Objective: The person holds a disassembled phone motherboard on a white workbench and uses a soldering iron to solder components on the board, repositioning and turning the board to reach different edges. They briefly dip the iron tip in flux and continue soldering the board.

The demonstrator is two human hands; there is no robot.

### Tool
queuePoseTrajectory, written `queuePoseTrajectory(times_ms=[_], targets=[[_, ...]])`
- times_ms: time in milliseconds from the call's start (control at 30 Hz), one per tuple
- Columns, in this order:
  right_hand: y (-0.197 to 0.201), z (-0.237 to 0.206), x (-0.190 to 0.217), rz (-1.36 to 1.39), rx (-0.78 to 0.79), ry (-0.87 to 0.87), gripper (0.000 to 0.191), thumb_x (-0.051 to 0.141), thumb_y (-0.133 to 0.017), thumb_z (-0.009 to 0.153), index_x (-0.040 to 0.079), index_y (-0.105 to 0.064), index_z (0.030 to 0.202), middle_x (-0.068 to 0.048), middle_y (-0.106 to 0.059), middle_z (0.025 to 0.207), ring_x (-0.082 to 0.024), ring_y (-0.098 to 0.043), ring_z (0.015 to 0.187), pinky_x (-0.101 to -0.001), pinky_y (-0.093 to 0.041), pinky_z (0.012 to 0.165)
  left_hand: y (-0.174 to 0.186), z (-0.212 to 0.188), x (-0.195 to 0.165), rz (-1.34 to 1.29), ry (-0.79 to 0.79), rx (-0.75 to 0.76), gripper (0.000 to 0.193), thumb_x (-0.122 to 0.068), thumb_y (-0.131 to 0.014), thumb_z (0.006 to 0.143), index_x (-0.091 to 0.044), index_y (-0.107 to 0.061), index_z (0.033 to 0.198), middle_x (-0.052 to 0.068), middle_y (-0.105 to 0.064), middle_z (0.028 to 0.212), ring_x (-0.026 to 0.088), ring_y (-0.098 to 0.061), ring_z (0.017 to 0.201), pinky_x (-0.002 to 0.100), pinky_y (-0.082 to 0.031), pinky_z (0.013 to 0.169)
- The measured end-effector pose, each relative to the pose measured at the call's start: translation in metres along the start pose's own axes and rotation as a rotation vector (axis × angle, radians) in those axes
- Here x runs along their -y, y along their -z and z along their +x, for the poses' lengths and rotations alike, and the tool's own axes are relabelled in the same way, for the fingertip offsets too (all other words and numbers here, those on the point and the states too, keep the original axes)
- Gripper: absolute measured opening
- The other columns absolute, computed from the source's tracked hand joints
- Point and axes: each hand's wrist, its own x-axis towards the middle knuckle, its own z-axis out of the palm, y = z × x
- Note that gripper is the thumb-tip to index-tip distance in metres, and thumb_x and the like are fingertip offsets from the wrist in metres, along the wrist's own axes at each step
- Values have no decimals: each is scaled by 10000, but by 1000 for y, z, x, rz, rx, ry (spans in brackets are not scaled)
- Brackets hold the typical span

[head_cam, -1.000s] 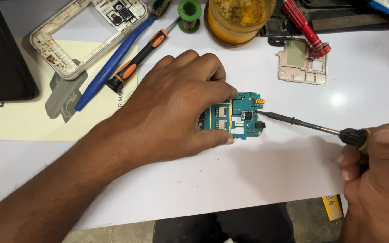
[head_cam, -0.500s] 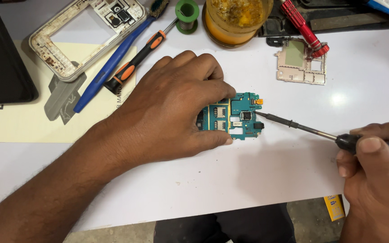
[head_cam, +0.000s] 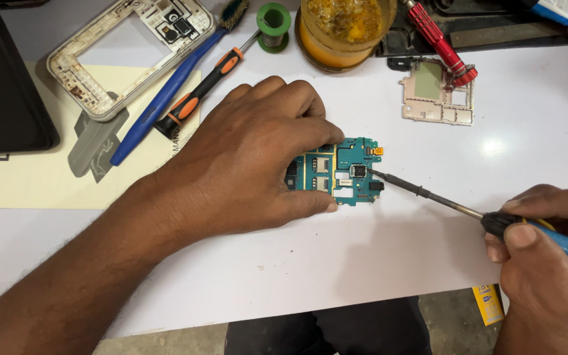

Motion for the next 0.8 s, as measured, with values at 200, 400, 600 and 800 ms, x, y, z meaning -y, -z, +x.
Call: queuePoseTrajectory(times_ms=[200,400,600,800], targets=[[7,-3,-6,50,16,-28,135,34,-616,1084,-71,-553,1027,-189,-621,821,-170,-637,675,-268,-558,677,0,0,1,-3,-16,-9,555,-399,-911,687,-82,-762,1117,44,-628,992,213,-559,976,406,-445,844],[12,-3,-11,112,40,-19,149,27,-644,1073,-70,-555,1003,-194,-611,798,-187,-602,651,-290,-557,653,-1,-1,3,-21,-33,-18,549,-416,-905,710,-94,-763,1131,39,-625,1017,211,-555,994,411,-437,856],[13,-1,-14,137,66,-3,144,44,-643,1069,-69,-565,1024,-191,-609,839,-174,-613,633,-293,-567,654,-4,-2,6,-23,-24,-9,555,-430,-907,711,-96,-764,1131,37,-627,1016,208,-552,994,409,-437,856],[14,-1,-13,166,65,-29,115,11,-625,1074,-74,-565,1026,-197,-609,828,-187,-613,681,-301,-568,682,-3,-2,6,-27,-21,-2,578,-449,-910,714,-99,-760,1149,36,-624,1026,204,-549,997,409,-435,855]])
